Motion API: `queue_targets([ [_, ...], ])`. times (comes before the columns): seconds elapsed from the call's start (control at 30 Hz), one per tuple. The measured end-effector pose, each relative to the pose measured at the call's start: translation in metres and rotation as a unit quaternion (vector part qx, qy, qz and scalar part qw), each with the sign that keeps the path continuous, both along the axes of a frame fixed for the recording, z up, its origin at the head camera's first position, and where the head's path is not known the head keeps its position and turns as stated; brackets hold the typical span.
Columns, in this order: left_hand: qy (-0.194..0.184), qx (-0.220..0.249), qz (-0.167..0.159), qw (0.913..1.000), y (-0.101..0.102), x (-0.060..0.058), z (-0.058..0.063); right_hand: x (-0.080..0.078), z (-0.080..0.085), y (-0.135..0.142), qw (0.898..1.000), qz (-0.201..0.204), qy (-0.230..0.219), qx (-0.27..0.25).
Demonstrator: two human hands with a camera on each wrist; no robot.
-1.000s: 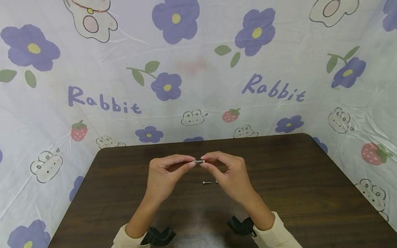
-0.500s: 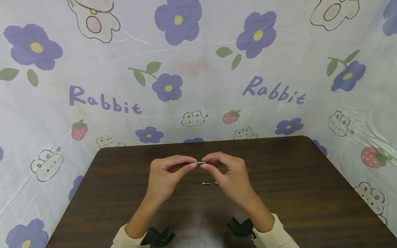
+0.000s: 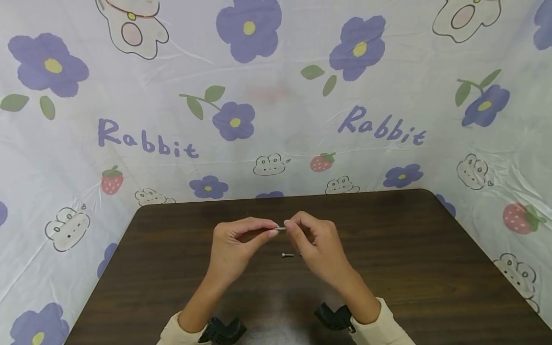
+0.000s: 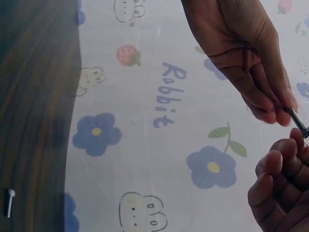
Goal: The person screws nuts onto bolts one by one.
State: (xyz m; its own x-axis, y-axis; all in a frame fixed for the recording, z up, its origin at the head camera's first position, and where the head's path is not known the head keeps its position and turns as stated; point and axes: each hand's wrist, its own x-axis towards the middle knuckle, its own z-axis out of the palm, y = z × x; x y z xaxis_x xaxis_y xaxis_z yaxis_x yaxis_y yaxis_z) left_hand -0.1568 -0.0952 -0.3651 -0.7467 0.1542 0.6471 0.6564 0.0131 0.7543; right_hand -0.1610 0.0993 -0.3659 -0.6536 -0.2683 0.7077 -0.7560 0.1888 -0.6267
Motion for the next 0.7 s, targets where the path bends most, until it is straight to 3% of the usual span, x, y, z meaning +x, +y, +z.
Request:
queue_targets([
  [0.2, -0.01, -0.004, 0.003, 0.9999, 0.002, 0.006, -0.003, 0.005, -0.004, -0.005, 0.999, -0.034, -0.04, -0.006],
  [0.4, -0.015, 0.001, 0.007, 0.9999, 0.003, 0.004, -0.003, 0.005, -0.002, -0.005, 0.997, -0.033, -0.069, -0.027],
  [0.53, -0.015, 0.008, 0.01, 0.9998, 0.003, 0.002, -0.001, 0.002, 0.001, 0.0, 0.997, -0.027, -0.058, -0.031],
  [0.7, -0.003, 0.006, 0.026, 0.9996, 0.0, 0.0, 0.002, -0.003, 0.004, 0.01, 0.999, -0.025, -0.011, -0.02],
])
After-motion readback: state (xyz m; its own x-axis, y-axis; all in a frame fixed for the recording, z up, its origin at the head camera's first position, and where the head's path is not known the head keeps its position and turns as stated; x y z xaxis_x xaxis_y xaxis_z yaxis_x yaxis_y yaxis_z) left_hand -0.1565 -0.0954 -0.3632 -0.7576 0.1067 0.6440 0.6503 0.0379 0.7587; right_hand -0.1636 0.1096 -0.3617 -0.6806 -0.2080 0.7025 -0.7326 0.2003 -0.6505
